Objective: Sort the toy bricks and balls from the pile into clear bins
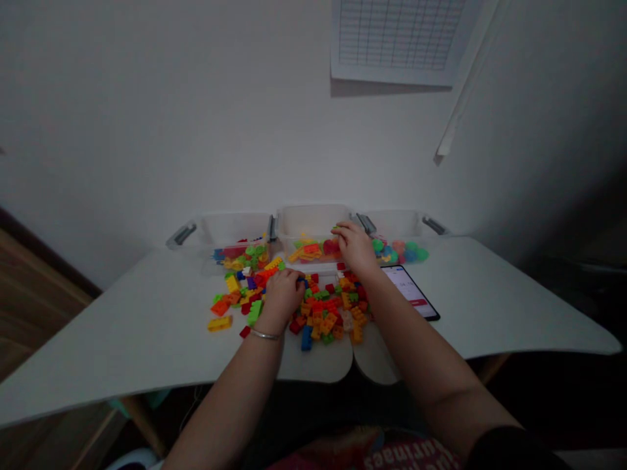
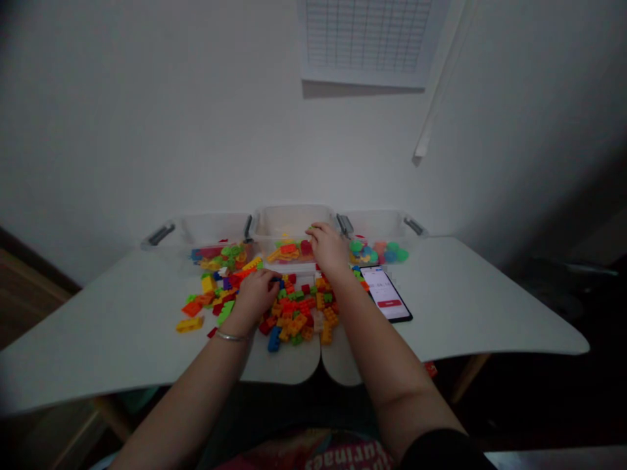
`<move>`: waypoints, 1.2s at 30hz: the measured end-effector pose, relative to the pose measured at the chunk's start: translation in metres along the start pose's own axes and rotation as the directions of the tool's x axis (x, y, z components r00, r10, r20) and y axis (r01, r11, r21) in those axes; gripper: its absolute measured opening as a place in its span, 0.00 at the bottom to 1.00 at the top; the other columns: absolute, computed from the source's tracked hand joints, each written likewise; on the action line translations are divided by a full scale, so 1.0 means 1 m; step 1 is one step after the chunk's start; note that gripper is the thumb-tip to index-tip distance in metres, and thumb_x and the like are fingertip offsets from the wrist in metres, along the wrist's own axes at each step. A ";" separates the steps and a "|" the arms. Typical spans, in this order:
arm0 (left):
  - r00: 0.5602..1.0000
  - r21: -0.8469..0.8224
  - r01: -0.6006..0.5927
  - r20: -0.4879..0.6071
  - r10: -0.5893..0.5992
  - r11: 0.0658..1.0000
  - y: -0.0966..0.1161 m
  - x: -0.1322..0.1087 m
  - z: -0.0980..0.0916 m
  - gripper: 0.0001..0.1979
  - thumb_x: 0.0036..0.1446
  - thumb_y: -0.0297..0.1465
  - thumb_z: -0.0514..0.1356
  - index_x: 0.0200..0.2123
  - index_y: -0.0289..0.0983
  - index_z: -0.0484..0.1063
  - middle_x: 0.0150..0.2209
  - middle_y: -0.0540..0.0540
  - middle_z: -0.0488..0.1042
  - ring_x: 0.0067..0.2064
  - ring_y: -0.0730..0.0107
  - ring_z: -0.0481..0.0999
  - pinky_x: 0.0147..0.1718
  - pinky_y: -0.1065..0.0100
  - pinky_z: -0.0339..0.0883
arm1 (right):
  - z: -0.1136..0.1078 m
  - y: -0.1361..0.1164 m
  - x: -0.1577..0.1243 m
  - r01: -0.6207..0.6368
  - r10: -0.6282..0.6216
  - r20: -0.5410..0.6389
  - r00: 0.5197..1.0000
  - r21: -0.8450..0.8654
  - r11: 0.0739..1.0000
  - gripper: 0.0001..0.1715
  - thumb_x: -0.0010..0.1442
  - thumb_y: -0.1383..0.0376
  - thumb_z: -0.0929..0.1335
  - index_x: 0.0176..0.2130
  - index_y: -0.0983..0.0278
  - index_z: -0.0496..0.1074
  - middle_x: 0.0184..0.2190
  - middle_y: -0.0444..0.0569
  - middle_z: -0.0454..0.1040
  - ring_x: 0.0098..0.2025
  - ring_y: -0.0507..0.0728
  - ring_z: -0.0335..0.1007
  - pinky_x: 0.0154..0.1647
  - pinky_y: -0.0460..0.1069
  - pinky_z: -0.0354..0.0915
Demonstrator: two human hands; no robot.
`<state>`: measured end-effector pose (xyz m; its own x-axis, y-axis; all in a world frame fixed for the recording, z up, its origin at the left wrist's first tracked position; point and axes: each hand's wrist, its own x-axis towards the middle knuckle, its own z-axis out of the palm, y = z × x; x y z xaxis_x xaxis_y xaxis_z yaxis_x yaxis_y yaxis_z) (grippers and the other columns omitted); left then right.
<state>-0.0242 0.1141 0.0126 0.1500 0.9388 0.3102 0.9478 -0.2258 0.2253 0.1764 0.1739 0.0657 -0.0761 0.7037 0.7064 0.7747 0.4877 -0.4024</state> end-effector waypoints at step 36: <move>1.000 0.026 -0.021 -0.018 0.021 0.999 0.000 0.000 0.000 0.14 0.58 0.30 0.55 0.45 0.37 0.76 0.45 0.42 0.77 0.49 0.57 0.74 0.50 0.59 0.66 | -0.003 -0.020 -0.074 0.105 -0.121 0.186 0.975 0.092 0.990 0.11 0.59 0.68 0.66 0.41 0.62 0.76 0.46 0.52 0.76 0.51 0.59 0.68 0.56 0.55 0.62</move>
<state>-0.0240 0.1139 0.0122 0.1648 0.9289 0.3317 0.9515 -0.2383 0.1946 0.1681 0.1104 0.0229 -0.2842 0.7233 0.6293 0.7013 0.6044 -0.3779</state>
